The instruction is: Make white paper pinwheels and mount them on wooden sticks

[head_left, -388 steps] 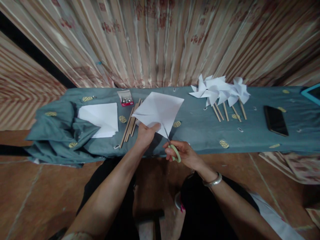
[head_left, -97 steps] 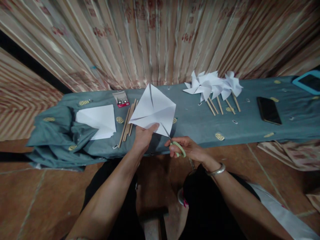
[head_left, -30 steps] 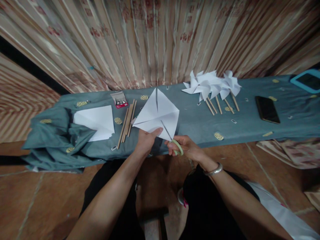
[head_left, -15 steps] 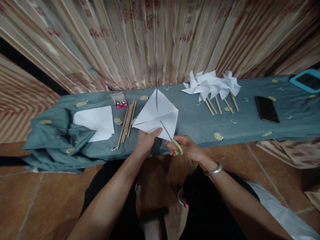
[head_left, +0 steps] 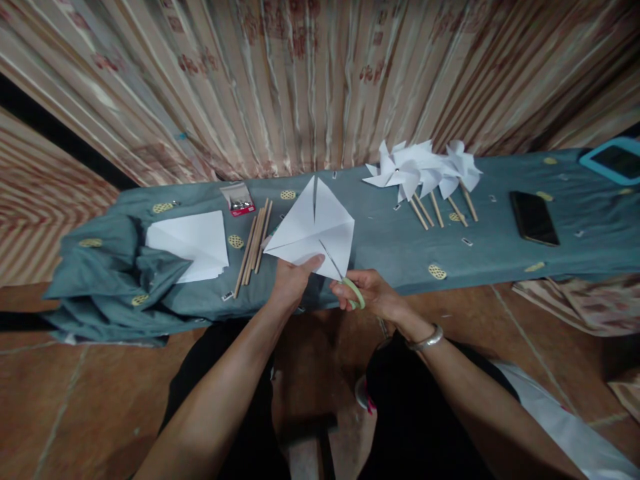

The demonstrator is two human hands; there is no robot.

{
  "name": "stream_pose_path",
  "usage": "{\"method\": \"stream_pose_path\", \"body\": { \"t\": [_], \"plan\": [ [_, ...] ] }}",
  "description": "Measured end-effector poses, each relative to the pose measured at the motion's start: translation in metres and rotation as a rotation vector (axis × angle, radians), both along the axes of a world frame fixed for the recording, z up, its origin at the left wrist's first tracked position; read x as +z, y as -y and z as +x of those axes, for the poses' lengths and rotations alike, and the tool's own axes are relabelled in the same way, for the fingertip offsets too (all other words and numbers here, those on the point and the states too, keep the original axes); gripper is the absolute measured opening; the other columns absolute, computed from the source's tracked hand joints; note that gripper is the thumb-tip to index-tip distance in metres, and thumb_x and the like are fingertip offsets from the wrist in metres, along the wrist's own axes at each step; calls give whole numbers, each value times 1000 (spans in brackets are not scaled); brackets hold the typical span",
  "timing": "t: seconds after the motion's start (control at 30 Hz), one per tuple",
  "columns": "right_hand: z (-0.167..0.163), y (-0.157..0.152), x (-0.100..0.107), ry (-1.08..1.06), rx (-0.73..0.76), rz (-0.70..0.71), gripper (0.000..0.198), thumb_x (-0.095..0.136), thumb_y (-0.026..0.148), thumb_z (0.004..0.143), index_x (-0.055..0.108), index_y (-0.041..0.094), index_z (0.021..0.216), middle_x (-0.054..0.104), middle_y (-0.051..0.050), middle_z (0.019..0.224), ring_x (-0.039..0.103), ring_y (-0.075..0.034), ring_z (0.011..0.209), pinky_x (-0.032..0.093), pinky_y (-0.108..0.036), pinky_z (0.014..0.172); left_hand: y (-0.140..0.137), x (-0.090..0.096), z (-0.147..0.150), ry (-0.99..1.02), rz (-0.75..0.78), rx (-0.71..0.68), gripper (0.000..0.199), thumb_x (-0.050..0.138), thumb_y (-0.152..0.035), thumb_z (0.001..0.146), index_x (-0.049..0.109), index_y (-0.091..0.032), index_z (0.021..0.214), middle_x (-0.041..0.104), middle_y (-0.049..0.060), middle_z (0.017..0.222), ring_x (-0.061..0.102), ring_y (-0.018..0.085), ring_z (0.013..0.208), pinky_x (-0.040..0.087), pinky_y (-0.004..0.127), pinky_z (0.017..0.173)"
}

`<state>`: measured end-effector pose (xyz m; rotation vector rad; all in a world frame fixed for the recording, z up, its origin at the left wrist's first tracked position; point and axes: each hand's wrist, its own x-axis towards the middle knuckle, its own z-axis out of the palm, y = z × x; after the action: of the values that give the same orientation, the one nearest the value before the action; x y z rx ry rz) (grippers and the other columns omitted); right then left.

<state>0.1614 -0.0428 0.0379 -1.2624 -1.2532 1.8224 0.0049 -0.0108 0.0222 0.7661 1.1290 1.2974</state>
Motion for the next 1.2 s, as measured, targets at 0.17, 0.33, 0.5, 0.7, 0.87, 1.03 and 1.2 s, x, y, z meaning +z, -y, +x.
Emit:
{"method": "stream_pose_path", "body": {
  "t": [0.17, 0.33, 0.5, 0.7, 0.87, 1.03, 1.2],
  "plan": [
    [2, 2, -4, -34, 51, -39, 48, 78, 58, 60, 63, 15, 75, 62, 3, 55, 53, -7, 47, 40, -20, 48, -2, 1, -1, 26, -3, 14, 49, 80, -23, 51, 68, -17, 98, 72, 6, 92, 65, 20, 84, 51, 35, 82],
    [8, 4, -7, -33, 137, -105, 50, 78, 57, 61, 63, 14, 82, 65, 1, 60, 53, -6, 49, 41, -19, 50, -10, 7, -8, 91, 23, 44, 51, 80, -21, 51, 67, -17, 101, 73, 6, 94, 66, 22, 88, 52, 36, 81],
    [25, 5, 0, -44, 238, -108, 50, 78, 55, 64, 64, 13, 87, 65, 1, 66, 56, -7, 57, 44, -20, 54, -16, 14, -19, 126, 62, 87, 53, 79, -19, 51, 66, -17, 103, 73, 6, 91, 66, 23, 87, 53, 36, 79],
    [56, 0, 7, 19, 142, 25, 47, 76, 53, 68, 67, 15, 93, 67, -1, 69, 58, -10, 59, 46, -23, 57, -15, 19, -29, 123, 71, 100, 57, 79, -17, 50, 64, -18, 105, 72, 6, 95, 66, 23, 90, 52, 37, 81],
    [67, -14, 0, 110, -495, 304, 47, 82, 47, 59, 65, 20, 93, 71, -1, 77, 61, -12, 64, 48, -25, 61, -7, 14, -29, 52, -23, -71, 40, 81, -20, 48, 67, -16, 86, 72, 4, 86, 66, 22, 82, 51, 40, 85],
    [61, -24, -3, 164, -523, 359, 53, 86, 43, 51, 62, 21, 94, 73, -2, 83, 65, -17, 75, 51, -29, 68, 1, 4, -22, -1, -119, -240, 38, 81, -20, 45, 69, -14, 81, 72, 7, 79, 66, 25, 77, 50, 43, 84],
    [52, -28, -4, 104, -420, 273, 53, 88, 41, 47, 62, 21, 89, 69, 2, 72, 60, -14, 64, 48, -27, 60, 7, -2, -17, -28, -149, -312, 36, 80, -21, 44, 69, -13, 78, 71, 9, 77, 66, 27, 74, 52, 44, 78]
  ]
}}
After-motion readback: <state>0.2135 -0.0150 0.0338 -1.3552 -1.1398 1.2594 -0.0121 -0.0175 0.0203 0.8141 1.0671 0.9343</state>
